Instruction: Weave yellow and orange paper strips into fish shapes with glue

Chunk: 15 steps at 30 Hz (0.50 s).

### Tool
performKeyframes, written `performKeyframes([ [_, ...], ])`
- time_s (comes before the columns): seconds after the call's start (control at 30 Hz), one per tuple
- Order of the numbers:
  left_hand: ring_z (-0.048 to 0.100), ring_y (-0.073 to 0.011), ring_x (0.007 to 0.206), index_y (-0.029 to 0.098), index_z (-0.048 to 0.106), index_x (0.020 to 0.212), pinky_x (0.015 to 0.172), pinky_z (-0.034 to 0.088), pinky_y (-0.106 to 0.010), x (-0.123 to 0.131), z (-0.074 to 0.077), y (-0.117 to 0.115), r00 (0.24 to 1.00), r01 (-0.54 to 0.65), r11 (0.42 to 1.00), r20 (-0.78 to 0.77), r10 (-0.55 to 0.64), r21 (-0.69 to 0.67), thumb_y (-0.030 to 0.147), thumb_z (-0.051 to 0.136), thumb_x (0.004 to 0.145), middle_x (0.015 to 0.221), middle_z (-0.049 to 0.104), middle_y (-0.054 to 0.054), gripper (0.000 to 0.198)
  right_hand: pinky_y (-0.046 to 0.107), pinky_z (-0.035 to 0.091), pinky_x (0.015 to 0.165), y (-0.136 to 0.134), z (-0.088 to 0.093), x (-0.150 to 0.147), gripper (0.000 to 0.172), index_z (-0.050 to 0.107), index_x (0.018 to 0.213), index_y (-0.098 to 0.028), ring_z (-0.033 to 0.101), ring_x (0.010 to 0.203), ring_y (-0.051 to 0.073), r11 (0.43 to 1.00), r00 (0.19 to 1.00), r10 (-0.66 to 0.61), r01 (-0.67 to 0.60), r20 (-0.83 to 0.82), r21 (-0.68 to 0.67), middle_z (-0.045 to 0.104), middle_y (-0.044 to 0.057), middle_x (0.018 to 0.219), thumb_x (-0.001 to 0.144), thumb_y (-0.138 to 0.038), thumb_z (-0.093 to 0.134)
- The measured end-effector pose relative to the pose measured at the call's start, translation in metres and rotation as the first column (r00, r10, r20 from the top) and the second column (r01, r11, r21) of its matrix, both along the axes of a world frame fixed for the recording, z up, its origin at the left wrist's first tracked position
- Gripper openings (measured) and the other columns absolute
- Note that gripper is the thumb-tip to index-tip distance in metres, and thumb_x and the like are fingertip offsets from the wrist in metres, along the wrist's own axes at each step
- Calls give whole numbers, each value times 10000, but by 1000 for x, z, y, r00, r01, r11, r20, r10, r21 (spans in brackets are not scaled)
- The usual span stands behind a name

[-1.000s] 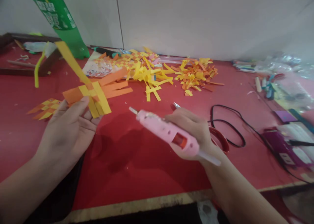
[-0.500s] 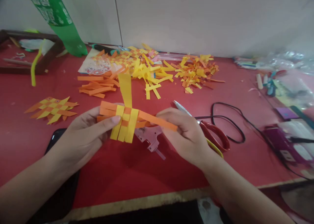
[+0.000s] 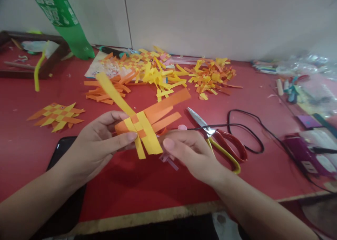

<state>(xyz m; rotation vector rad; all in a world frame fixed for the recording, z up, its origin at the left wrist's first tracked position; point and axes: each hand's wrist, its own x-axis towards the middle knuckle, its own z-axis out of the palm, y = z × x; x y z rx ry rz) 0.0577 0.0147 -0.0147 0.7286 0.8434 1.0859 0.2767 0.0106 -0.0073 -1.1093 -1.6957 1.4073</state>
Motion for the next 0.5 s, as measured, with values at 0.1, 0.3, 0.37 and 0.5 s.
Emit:
performKeyframes([
  [0.1, 719, -152, 850, 200, 672, 914, 745, 640, -261, 1, 1, -1, 994, 18, 1000, -106, -17, 4, 178, 862, 702, 975, 723, 5, 285, 244, 387, 489, 0, 4, -4, 382, 653, 651, -172, 441, 485, 84, 997, 995, -63, 60, 76, 38, 529, -19, 535, 891, -468, 628],
  [0.3, 746, -172, 836, 218, 704, 971, 717, 607, -222, 2, 2, -3, 981, 112, 993, -164, -104, 39, 182, 827, 739, 974, 771, -25, 264, 218, 323, 435, 0, 5, -9, 279, 666, 652, -179, 400, 464, 62, 990, 987, -127, 120, 97, 76, 506, -41, 515, 878, -342, 649],
  [0.37, 751, -177, 837, 208, 709, 949, 716, 605, -223, 3, 3, -4, 979, 117, 993, -170, -113, 19, 179, 830, 732, 990, 777, -32, 250, 215, 345, 439, -1, 3, -9, 261, 687, 682, -178, 421, 463, 63, 991, 988, -121, 116, 90, 60, 540, -35, 528, 877, -348, 653],
  [0.5, 757, -192, 835, 210, 711, 970, 736, 608, -249, 2, 4, -5, 971, 140, 990, -196, -137, 2, 201, 840, 724, 960, 786, -32, 278, 212, 417, 479, -2, 1, -7, 274, 712, 709, -168, 501, 494, 74, 992, 982, -123, 119, 141, 35, 617, -4, 581, 869, -387, 677],
])
